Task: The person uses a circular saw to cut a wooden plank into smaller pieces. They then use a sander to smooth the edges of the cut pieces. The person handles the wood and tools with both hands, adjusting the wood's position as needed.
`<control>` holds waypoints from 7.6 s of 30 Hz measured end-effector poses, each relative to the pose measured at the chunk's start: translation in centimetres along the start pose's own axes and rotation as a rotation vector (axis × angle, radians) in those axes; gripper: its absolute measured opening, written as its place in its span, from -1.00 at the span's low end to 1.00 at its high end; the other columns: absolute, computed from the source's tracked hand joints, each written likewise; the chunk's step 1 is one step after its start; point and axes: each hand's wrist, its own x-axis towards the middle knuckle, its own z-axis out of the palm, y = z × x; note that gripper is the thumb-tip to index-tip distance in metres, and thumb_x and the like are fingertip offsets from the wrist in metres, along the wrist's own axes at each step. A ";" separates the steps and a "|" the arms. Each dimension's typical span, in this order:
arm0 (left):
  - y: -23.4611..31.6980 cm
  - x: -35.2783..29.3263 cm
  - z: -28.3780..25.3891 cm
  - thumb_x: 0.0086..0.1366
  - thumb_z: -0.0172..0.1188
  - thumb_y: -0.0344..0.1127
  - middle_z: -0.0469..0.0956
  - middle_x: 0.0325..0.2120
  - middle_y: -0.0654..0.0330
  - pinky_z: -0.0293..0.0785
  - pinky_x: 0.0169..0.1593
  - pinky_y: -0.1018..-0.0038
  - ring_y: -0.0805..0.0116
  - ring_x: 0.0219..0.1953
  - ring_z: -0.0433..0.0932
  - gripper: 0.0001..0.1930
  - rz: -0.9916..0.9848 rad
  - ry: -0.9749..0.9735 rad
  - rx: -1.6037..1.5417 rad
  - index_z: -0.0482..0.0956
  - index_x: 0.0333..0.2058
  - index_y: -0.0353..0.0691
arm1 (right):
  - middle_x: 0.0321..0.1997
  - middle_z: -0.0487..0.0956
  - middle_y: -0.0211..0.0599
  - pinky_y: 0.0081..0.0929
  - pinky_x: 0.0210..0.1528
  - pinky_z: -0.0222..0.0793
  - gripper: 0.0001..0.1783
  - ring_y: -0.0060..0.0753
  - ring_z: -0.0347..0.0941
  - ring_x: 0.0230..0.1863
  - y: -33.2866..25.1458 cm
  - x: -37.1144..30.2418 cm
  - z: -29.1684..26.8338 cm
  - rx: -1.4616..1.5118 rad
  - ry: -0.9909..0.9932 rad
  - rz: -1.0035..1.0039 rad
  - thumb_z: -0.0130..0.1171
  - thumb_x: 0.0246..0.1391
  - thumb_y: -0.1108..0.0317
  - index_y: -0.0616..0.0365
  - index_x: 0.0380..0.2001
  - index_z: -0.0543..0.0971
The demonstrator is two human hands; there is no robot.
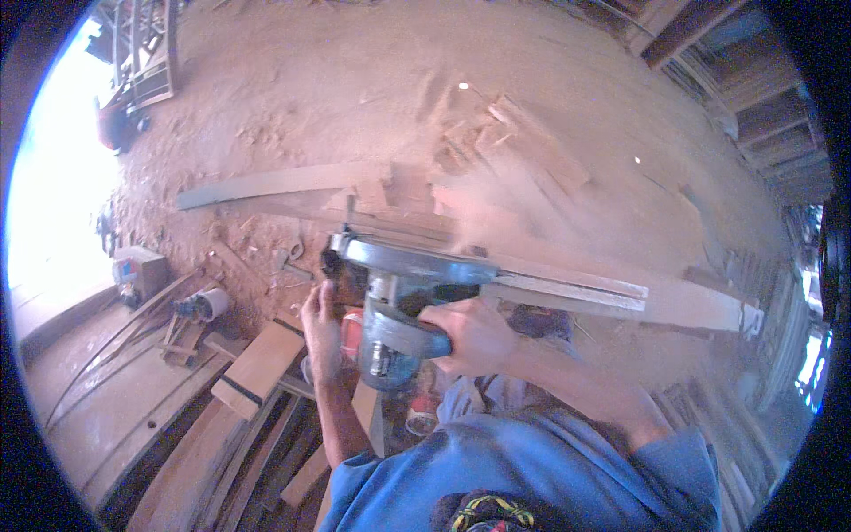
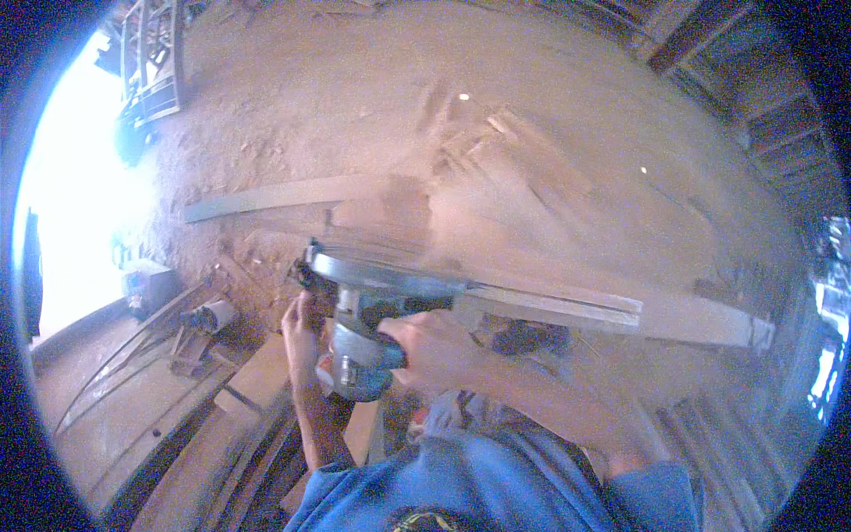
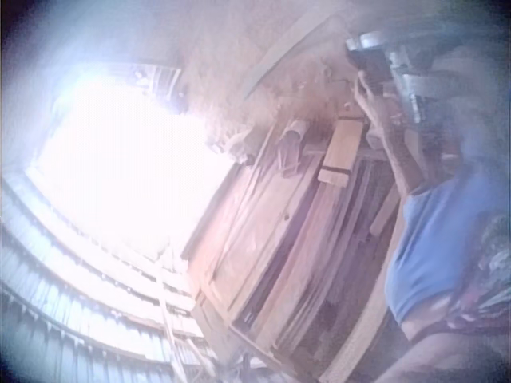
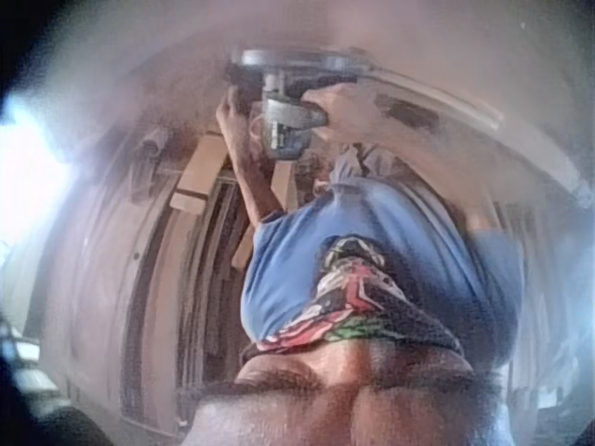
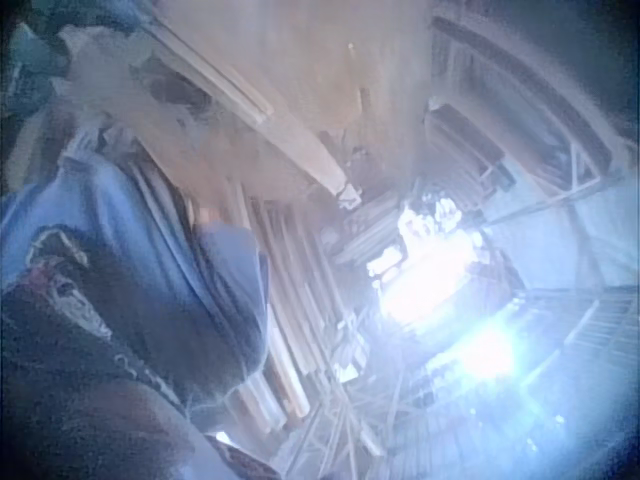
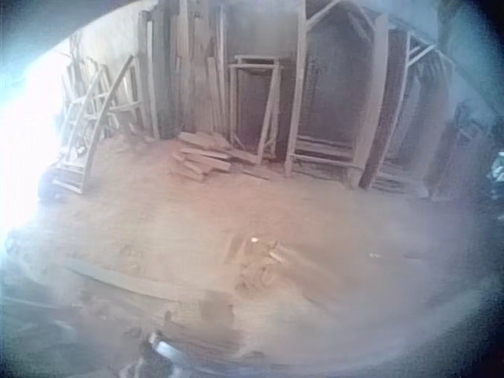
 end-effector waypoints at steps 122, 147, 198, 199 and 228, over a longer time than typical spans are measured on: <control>12.6 -51.8 40.1 0.05 0.38 -0.25 0.45 0.10 -0.02 0.46 0.22 0.18 0.14 0.13 0.50 -0.15 -0.053 0.580 -0.971 0.17 0.28 -0.27 | 0.06 0.66 0.07 -0.21 0.19 0.46 -0.38 -0.07 0.60 0.11 10.7 -41.5 -28.5 0.134 -0.295 0.265 0.27 0.24 -0.01 0.21 0.19 0.52; -15.1 -45.8 21.8 0.43 0.22 -0.22 0.66 -0.15 -0.06 0.55 -0.06 0.40 0.28 -0.16 0.64 -0.57 -0.818 0.779 -0.867 0.53 -0.01 -0.58 | -0.16 0.72 -0.04 -0.37 -0.12 0.55 -0.42 -0.31 0.67 -0.20 13.8 -17.2 11.8 -0.129 -0.609 0.728 0.46 0.09 0.14 0.55 -0.11 0.64; -29.8 -35.3 30.2 0.06 0.38 0.19 0.63 0.02 -0.16 0.51 0.18 0.12 -0.10 0.11 0.59 -0.32 -0.626 -0.096 -0.073 0.62 0.05 -0.17 | -0.04 0.71 -0.01 -0.27 0.17 0.46 -0.47 -0.14 0.63 0.04 16.5 -23.0 -2.0 -0.392 -0.399 0.546 0.34 0.12 0.15 0.26 0.07 0.63; -31.6 -37.0 30.7 0.03 0.39 0.23 0.63 0.02 -0.15 0.51 0.17 0.13 -0.10 0.11 0.59 -0.28 -0.676 -0.127 -0.107 0.63 0.04 -0.19 | -0.03 0.70 -0.01 -0.27 0.17 0.46 -0.48 -0.15 0.63 0.04 16.3 -22.9 -2.2 -0.368 -0.382 0.559 0.35 0.11 0.16 0.26 0.07 0.63; 10.2 -3.0 25.7 0.20 0.33 -0.31 0.59 -0.13 0.05 0.47 0.06 0.22 0.08 -0.07 0.56 -0.61 0.564 0.203 0.189 0.58 -0.01 -0.31 | -0.36 0.68 -0.31 -0.46 -0.16 0.51 -0.70 -0.54 0.61 -0.26 20.7 -19.9 -22.1 0.064 0.641 0.674 0.26 0.29 0.19 0.23 -0.14 0.65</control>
